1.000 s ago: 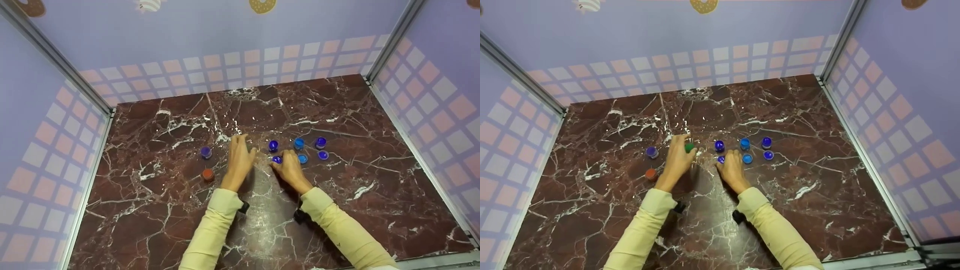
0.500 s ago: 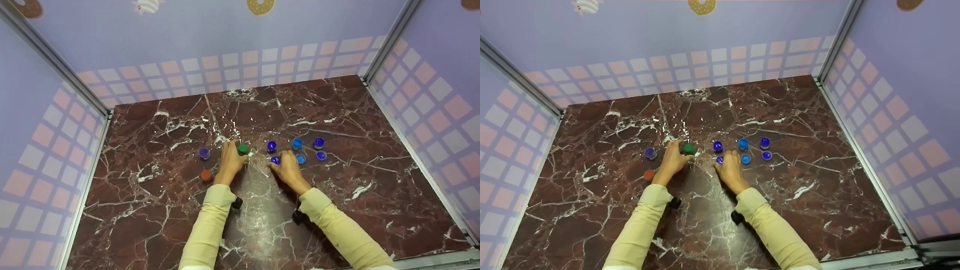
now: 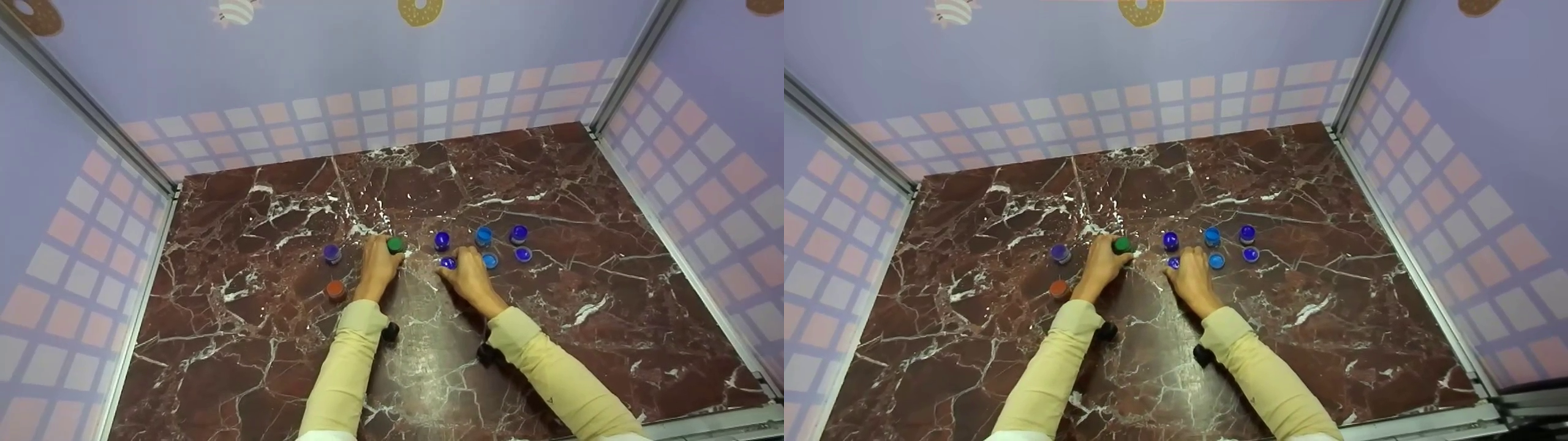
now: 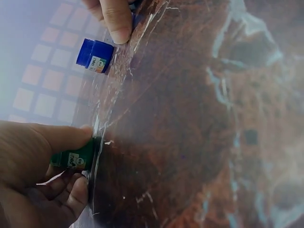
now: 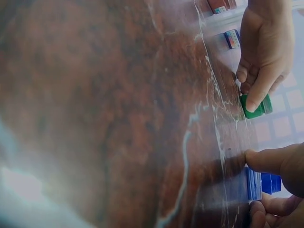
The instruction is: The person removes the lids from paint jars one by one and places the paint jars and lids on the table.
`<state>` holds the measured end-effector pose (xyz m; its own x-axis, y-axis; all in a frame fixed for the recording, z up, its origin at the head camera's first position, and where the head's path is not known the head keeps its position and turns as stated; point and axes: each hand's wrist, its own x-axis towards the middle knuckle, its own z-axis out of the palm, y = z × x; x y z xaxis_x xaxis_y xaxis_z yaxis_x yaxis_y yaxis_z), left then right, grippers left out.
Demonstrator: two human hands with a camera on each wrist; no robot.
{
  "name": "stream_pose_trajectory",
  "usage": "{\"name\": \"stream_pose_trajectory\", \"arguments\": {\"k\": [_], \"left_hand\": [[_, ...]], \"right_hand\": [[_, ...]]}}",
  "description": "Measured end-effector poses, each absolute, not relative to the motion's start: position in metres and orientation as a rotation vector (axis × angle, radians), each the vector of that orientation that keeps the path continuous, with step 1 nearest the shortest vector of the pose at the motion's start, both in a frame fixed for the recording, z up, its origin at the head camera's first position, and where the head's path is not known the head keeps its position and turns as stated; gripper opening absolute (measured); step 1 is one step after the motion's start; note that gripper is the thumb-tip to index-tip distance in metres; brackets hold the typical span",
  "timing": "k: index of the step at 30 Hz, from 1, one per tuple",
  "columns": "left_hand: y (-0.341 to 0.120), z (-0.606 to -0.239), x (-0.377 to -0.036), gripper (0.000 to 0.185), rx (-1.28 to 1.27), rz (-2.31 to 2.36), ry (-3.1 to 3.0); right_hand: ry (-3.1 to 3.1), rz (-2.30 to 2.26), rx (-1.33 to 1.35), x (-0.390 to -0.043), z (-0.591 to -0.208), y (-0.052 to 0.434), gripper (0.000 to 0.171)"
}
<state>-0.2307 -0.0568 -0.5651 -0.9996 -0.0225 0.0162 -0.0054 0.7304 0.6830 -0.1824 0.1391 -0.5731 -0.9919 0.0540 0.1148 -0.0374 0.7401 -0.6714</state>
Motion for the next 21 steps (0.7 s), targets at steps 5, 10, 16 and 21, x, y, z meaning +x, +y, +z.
{"name": "stream_pose_trajectory", "arguments": {"k": [5, 10, 16, 21], "left_hand": [[-0.059, -0.563, -0.228, 0.043, 0.025, -1.158, -2.895], [-0.059, -0.559, -0.222, 0.043, 0.037, -1.200, -2.915], [-0.057, -0.559, -0.214, 0.045, 0.036, -1.207, -2.940], [-0.058, -0.561, -0.202, 0.046, 0.001, -1.166, -2.926]], "right_hand": [[-2.816, 1.090, -0.017, -0.182, -0.571, 0.137, 0.042], [-2.809, 1.087, -0.012, -0.181, -0.570, 0.136, 0.042], [-2.780, 1.088, -0.020, -0.180, -0.571, 0.137, 0.043], [-2.749, 1.084, -0.004, -0.179, -0.573, 0.138, 0.042]]}}
